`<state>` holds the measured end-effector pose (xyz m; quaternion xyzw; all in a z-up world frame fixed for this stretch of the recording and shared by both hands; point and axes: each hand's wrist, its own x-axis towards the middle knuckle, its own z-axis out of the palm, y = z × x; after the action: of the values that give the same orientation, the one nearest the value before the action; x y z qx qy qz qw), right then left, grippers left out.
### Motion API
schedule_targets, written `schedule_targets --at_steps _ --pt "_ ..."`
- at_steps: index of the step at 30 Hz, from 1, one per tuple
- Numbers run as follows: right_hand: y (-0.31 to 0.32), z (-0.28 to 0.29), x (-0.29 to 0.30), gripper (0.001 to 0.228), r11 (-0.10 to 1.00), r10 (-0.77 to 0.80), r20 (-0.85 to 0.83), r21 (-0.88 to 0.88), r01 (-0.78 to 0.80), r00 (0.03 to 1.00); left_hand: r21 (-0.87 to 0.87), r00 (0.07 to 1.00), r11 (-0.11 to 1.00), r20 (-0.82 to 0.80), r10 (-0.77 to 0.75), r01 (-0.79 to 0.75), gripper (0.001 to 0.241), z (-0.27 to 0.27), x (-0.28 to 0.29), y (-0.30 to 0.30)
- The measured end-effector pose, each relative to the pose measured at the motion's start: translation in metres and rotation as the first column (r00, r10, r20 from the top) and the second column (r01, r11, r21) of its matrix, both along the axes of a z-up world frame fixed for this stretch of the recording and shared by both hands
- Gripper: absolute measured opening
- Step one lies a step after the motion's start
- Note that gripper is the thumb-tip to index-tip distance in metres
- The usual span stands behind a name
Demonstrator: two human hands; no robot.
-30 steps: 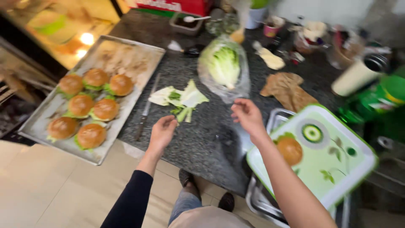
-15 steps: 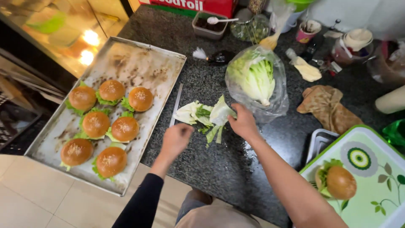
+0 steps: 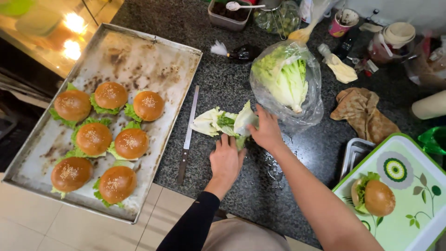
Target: The person assembles multiple burgers by placing lettuce, microwaved meat patties, and sauce on buns.
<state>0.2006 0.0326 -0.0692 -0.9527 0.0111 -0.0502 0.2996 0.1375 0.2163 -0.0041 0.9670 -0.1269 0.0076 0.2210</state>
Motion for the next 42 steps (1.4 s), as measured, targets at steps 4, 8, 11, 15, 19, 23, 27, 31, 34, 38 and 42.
schedule_targets --at_steps 4,8,11,15,19,23,27,31,34,38,42 --pt "0.004 0.000 0.008 0.084 0.997 -0.042 -0.107 -0.070 0.035 0.993 0.038 0.994 0.999 0.107 -0.032 0.028 0.019 -0.033 -0.002 0.006" --pt "-0.006 -0.018 0.012 0.077 0.997 -0.048 -0.178 -0.063 0.038 0.983 0.053 0.992 0.994 0.077 -0.102 0.098 0.011 -0.049 -0.004 0.022" --pt "-0.018 -0.042 0.019 0.056 0.998 -0.041 -0.181 -0.055 0.032 0.983 -0.004 0.996 0.997 0.023 -0.082 0.082 0.013 -0.023 -0.002 0.034" --pt "-0.036 -0.038 0.017 0.035 0.885 0.070 -0.300 0.458 0.079 0.951 -0.170 0.999 0.985 0.045 -0.019 0.027 0.017 0.026 0.017 0.040" --pt "-0.041 -0.012 0.008 0.025 0.668 0.102 -0.490 0.679 0.305 0.866 -0.323 0.995 0.945 0.094 -0.033 0.061 0.016 0.059 0.039 0.024" --pt "-0.030 0.010 0.000 0.025 0.456 0.152 -0.572 0.764 0.456 0.806 -0.281 0.973 0.933 0.121 -0.198 0.225 0.020 0.050 0.060 0.006" --pt "-0.013 0.023 0.000 0.028 0.267 0.206 -0.548 0.829 0.492 0.811 -0.263 0.950 0.914 0.043 -0.309 0.309 0.028 0.049 0.073 0.008" --pt "0.003 0.051 0.003 0.031 0.136 0.265 -0.509 0.860 0.491 0.819 -0.371 0.941 0.882 -0.058 -0.333 0.289 0.032 0.057 0.088 0.026" --pt "0.011 0.050 0.009 0.030 0.102 0.268 -0.533 0.844 0.527 0.802 -0.524 0.937 0.831 -0.157 -0.311 0.188 0.034 0.043 0.101 0.040" --pt "0.015 0.055 0.012 0.031 0.102 0.249 -0.540 0.840 0.532 0.804 -0.629 0.949 0.748 -0.050 -0.310 0.211 0.032 0.011 0.120 0.053" --pt "0.018 0.059 0.014 0.032 0.169 0.227 -0.574 0.819 0.548 0.787 -0.645 0.921 0.760 -0.245 -0.304 0.080 0.023 0.037 0.115 0.047"
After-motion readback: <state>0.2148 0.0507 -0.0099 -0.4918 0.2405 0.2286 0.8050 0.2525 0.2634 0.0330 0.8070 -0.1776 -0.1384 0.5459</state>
